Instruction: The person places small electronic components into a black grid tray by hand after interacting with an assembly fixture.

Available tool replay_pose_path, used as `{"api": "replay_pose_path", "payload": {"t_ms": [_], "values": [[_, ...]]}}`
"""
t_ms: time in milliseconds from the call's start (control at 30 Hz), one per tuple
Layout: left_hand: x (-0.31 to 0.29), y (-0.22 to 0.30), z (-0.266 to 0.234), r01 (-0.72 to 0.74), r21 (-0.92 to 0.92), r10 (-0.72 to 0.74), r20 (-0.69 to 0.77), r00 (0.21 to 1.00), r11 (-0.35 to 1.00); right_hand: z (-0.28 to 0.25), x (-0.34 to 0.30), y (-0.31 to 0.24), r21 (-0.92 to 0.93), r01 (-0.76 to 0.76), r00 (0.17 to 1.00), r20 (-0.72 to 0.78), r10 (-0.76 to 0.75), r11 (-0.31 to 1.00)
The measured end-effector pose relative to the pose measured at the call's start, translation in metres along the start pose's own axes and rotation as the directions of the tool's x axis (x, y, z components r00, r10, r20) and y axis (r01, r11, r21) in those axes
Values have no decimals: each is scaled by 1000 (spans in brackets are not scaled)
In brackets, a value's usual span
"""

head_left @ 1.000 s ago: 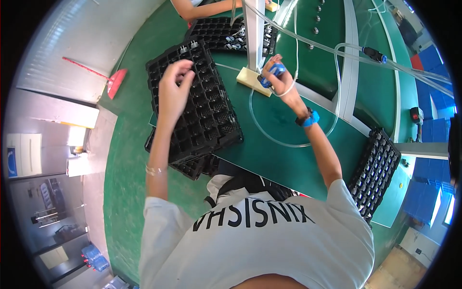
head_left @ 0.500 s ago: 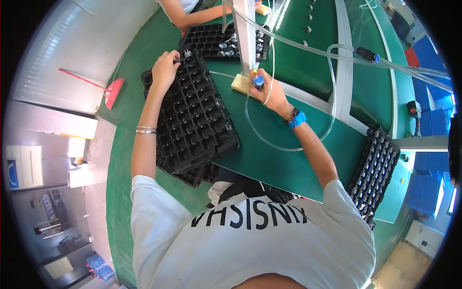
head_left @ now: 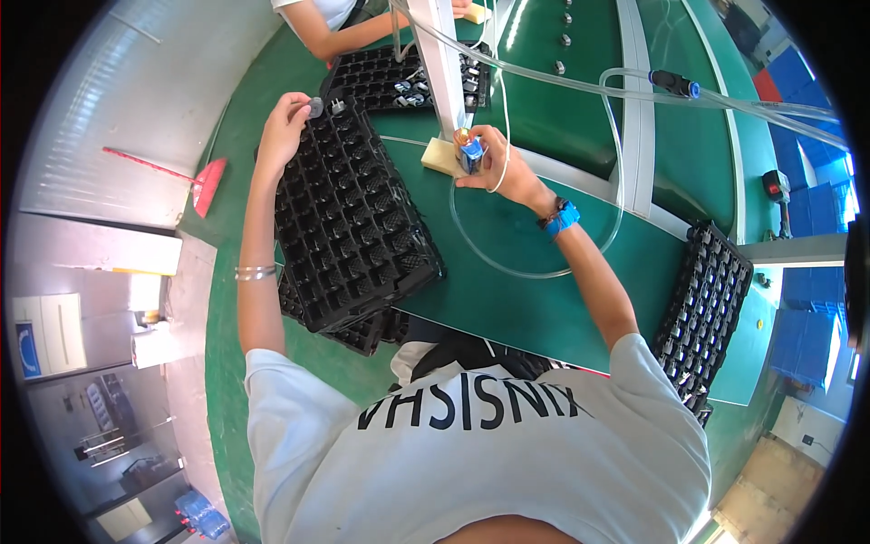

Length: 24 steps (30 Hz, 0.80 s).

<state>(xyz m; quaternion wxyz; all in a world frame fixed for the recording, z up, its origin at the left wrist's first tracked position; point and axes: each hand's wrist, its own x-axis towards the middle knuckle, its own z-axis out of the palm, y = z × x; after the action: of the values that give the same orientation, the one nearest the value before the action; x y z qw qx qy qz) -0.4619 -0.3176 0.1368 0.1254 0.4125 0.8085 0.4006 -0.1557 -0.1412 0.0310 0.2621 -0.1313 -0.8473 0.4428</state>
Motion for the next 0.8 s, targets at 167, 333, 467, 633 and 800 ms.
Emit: {"api": "replay_pose_path", "payload": {"t_ms": [167, 333, 467, 633, 800], "values": [[-73, 66, 5, 143, -604, 13, 247, 969, 784, 15, 5, -2, -201, 45, 989, -131, -72, 979], [-161, 96, 20, 229, -882, 95, 291, 952, 412, 1, 24, 31, -63, -60, 918, -395, 30, 996], [-228, 105, 34, 191, -862, 40, 237, 971, 470, -61, 46, 82, -249, -294, 824, -555, 113, 923], [-264, 112, 64, 230, -863, -30, 243, 970, 450, -95, 55, 126, -509, -222, 808, -574, -135, 831], [-260, 114, 84, 193, -870, 7, 221, 975, 453, -103, 51, 108, -550, -168, 815, -544, -199, 818]]}}
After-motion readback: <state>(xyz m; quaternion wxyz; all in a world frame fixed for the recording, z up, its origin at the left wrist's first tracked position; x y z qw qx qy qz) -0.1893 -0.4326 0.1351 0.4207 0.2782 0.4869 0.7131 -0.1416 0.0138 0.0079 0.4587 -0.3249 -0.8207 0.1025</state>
